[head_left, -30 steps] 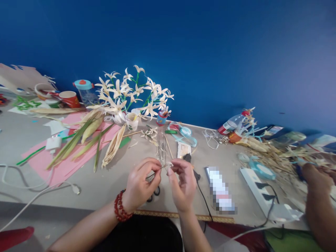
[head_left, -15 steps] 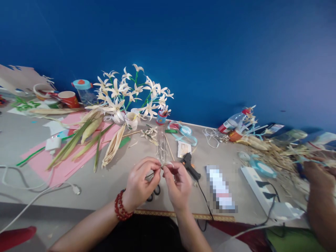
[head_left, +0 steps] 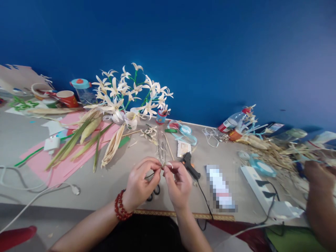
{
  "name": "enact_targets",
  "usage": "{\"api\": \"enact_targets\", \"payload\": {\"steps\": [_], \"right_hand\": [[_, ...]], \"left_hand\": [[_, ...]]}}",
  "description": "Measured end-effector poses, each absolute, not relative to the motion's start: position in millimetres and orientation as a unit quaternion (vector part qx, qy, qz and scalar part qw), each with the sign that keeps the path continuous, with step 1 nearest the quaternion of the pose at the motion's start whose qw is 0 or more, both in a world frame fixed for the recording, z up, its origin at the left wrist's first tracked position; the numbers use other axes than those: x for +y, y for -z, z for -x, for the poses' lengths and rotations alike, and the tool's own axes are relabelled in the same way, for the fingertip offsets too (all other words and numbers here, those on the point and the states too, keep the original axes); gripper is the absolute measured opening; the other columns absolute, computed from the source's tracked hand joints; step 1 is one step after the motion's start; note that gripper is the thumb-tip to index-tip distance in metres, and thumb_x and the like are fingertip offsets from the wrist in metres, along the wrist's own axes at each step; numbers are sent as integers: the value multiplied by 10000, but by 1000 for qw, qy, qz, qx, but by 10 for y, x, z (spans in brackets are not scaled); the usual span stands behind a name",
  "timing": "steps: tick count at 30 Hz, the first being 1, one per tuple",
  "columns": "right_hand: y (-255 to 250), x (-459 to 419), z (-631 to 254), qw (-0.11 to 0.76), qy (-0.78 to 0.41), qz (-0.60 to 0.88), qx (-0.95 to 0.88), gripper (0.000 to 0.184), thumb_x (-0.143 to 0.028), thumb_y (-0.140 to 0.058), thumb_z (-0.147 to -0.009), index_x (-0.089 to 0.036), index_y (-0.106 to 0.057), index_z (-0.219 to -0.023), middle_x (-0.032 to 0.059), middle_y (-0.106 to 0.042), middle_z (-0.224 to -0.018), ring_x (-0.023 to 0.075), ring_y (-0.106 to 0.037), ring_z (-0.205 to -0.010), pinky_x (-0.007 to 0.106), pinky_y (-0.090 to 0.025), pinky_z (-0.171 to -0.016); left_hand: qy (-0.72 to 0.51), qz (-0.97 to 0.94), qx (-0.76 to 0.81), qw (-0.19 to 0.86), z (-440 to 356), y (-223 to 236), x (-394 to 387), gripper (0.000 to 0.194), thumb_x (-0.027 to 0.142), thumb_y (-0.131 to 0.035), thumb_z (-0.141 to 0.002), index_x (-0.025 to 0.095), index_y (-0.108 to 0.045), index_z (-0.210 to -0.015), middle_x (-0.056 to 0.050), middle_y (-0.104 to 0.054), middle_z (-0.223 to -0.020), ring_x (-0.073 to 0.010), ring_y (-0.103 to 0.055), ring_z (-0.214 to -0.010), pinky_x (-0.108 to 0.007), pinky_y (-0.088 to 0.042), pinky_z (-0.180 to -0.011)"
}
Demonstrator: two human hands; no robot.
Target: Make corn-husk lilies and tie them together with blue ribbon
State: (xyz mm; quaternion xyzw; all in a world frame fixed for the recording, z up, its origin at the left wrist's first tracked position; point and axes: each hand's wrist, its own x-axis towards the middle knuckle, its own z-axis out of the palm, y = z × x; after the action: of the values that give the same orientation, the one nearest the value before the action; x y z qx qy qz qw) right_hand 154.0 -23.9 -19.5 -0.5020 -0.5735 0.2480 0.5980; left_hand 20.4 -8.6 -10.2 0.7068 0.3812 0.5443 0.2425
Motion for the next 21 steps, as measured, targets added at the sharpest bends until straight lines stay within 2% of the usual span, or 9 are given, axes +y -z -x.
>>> {"api": "enact_targets", "payload": {"steps": [10,16,19,21], "right_hand": [[197,-275,-1545,599,-281,486,-571,55,-210,-557,-896,-197,-604,-872,32,-627,-805,157,-600,-711,287,-507,-650],[216,-290,-1524,597,-305,474,-571,82,-238,-551,-898,-196,-605,-944,62,-609,-923,182,-605,-815,309,-515,-692],[183,-265,-1544,608,-327,468,-552,118,-255,-534,-910,-202,-607,-985,60,-595,-956,163,-587,-760,299,-503,-660],[145,-241,-1559,611,-324,458,-558,108,-237,-555,-897,-205,-621,-976,57,-597,-953,175,-592,-811,302,-494,-688]], "left_hand": [[-550,-712,382,208,-203,102,-84,132,76,-551,-836,198,-589,-867,-67,-674,-910,-188,-652,-882,-323,-538,-794],[-561,-721,379,147,-207,166,-79,188,36,-589,-800,200,-600,-892,-67,-686,-924,-194,-652,-912,-330,-540,-826],[-562,-721,373,156,-197,184,-80,206,23,-595,-797,198,-599,-906,-66,-683,-929,-187,-650,-912,-326,-533,-831],[-559,-720,369,180,-189,179,-83,194,30,-591,-804,195,-601,-906,-66,-681,-925,-185,-650,-905,-322,-530,-825]]}}
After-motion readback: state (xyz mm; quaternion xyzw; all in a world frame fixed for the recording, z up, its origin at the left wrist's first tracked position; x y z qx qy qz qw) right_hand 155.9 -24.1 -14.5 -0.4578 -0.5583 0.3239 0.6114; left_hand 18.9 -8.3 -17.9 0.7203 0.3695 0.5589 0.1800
